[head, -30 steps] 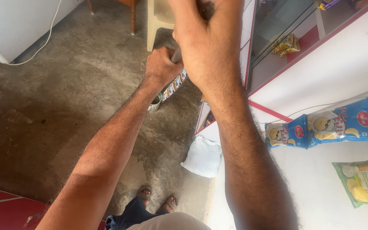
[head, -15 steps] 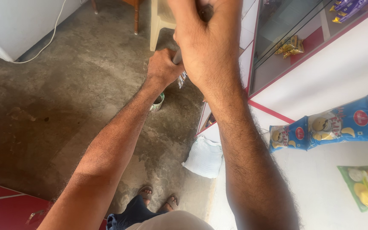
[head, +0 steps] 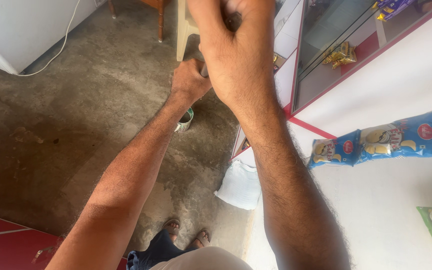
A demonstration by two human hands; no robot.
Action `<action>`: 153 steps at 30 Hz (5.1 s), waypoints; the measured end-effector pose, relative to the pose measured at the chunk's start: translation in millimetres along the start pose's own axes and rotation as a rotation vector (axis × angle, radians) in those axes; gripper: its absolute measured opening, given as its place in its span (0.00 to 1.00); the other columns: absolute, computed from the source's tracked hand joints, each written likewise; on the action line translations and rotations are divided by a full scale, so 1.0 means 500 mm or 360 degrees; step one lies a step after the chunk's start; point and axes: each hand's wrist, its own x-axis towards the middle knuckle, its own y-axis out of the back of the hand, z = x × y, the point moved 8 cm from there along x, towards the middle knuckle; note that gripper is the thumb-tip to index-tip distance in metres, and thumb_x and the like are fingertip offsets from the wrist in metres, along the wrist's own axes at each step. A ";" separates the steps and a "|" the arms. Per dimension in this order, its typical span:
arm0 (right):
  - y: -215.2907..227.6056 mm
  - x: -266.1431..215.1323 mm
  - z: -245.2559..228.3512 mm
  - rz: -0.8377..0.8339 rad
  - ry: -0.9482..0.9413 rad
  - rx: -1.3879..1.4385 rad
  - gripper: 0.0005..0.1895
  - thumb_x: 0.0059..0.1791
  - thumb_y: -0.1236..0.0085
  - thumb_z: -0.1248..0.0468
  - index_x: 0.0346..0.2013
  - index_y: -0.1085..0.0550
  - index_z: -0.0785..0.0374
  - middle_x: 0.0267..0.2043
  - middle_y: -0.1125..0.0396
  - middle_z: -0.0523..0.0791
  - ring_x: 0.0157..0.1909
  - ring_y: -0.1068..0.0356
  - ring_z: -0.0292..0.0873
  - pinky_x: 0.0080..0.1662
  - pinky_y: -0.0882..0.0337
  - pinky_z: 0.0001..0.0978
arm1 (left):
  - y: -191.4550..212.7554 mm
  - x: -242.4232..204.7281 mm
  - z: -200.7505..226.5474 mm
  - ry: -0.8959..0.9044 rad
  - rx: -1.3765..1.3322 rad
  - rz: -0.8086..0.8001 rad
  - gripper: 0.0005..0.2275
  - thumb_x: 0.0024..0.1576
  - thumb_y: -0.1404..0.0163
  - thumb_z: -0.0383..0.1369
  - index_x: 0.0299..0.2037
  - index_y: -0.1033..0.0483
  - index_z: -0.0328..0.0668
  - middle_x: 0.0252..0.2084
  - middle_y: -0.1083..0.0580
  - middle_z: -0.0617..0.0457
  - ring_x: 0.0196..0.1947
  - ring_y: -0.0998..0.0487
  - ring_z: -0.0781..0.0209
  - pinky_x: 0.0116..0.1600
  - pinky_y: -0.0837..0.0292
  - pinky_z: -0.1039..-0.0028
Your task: The person mops a concrete floor in a small shop using a string mop and a bucket of water. They repeatedly dip the mop into the bucket, wring it out, and scrub the floor around a red cabinet, a white freezer, and a display shelf.
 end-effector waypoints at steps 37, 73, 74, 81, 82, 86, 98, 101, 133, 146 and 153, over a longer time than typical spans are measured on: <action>-0.023 0.006 0.014 -0.0012 -0.0119 -0.0073 0.10 0.60 0.47 0.60 0.39 0.29 0.63 0.25 0.37 0.35 0.28 0.32 0.26 0.29 0.30 0.23 | 0.016 -0.019 -0.021 0.0166 0.0074 -0.0091 0.17 0.50 0.35 0.44 0.36 0.19 0.38 0.33 0.20 0.48 0.37 0.17 0.61 0.48 0.20 0.63; -0.010 0.011 0.038 -0.0004 -0.0281 -0.0003 0.13 0.60 0.46 0.59 0.35 0.29 0.65 0.23 0.37 0.35 0.24 0.33 0.26 0.26 0.29 0.22 | -0.012 -0.003 -0.024 0.0051 0.0171 -0.0167 0.10 0.57 0.43 0.38 0.35 0.18 0.37 0.27 0.20 0.48 0.27 0.18 0.65 0.40 0.18 0.69; -0.010 0.011 0.035 -0.0018 -0.0241 -0.0004 0.13 0.60 0.47 0.59 0.34 0.29 0.64 0.23 0.37 0.34 0.24 0.32 0.26 0.27 0.27 0.22 | -0.014 0.000 -0.029 0.0035 0.0140 -0.0155 0.11 0.56 0.42 0.38 0.36 0.18 0.37 0.27 0.20 0.48 0.27 0.17 0.65 0.40 0.18 0.69; -0.049 -0.010 0.037 -0.0139 -0.0004 -0.0052 0.21 0.64 0.49 0.59 0.27 0.31 0.62 0.17 0.45 0.36 0.19 0.42 0.28 0.23 0.45 0.23 | -0.059 -0.029 -0.104 0.0237 -0.0048 -0.0275 0.13 0.55 0.40 0.41 0.36 0.20 0.36 0.27 0.21 0.50 0.23 0.20 0.66 0.32 0.17 0.71; -0.053 -0.013 0.042 -0.0171 -0.0019 -0.0046 0.21 0.64 0.49 0.59 0.27 0.31 0.61 0.17 0.46 0.36 0.19 0.43 0.28 0.23 0.45 0.23 | -0.068 -0.037 -0.109 0.0220 -0.0057 -0.0303 0.12 0.56 0.41 0.40 0.36 0.20 0.36 0.27 0.21 0.50 0.23 0.19 0.67 0.32 0.18 0.72; -0.056 -0.007 0.073 -0.0169 -0.0274 -0.0078 0.20 0.61 0.50 0.58 0.24 0.31 0.59 0.15 0.44 0.34 0.17 0.38 0.26 0.20 0.38 0.23 | -0.090 -0.056 -0.123 0.0220 -0.0110 -0.0399 0.12 0.59 0.44 0.38 0.37 0.21 0.34 0.28 0.20 0.49 0.23 0.18 0.68 0.32 0.18 0.75; -0.008 0.014 0.036 -0.0063 -0.0109 0.0059 0.13 0.61 0.55 0.66 0.33 0.31 0.66 0.24 0.35 0.40 0.27 0.31 0.34 0.31 0.32 0.30 | 0.004 -0.020 -0.040 0.0112 0.0186 -0.0287 0.13 0.57 0.44 0.41 0.44 0.18 0.39 0.29 0.18 0.50 0.26 0.17 0.66 0.44 0.19 0.70; 0.019 0.023 0.055 -0.0071 -0.0204 0.0582 0.19 0.68 0.58 0.66 0.33 0.41 0.68 0.22 0.45 0.46 0.22 0.44 0.40 0.27 0.43 0.33 | 0.058 -0.016 -0.010 -0.0031 0.0307 -0.0034 0.12 0.53 0.41 0.40 0.41 0.16 0.44 0.31 0.18 0.50 0.30 0.17 0.60 0.48 0.22 0.66; -0.401 -0.479 0.381 -0.0567 -0.1044 0.1271 0.17 0.51 0.57 0.68 0.18 0.47 0.56 0.18 0.56 0.38 0.23 0.53 0.36 0.44 0.38 0.38 | -0.131 -0.431 -0.731 0.1041 0.0233 0.0047 0.09 0.57 0.49 0.34 0.43 0.17 0.51 0.58 0.25 0.50 0.59 0.26 0.44 0.62 0.31 0.59; -0.557 -0.557 0.434 -0.0719 -0.1415 0.1485 0.18 0.52 0.59 0.64 0.18 0.45 0.57 0.17 0.54 0.40 0.20 0.49 0.39 0.41 0.34 0.41 | -0.128 -0.678 -1.004 0.1924 0.0052 0.0287 0.15 0.50 0.36 0.40 0.47 0.18 0.51 0.64 0.33 0.41 0.72 0.45 0.46 0.67 0.37 0.60; -0.517 -0.443 0.405 -0.0722 -0.1011 0.1223 0.20 0.55 0.58 0.64 0.19 0.48 0.57 0.17 0.54 0.39 0.22 0.51 0.37 0.41 0.35 0.37 | -0.092 -0.417 -0.979 0.1275 0.0134 0.0392 0.07 0.57 0.42 0.40 0.37 0.17 0.50 0.42 0.18 0.46 0.56 0.22 0.48 0.79 0.40 0.64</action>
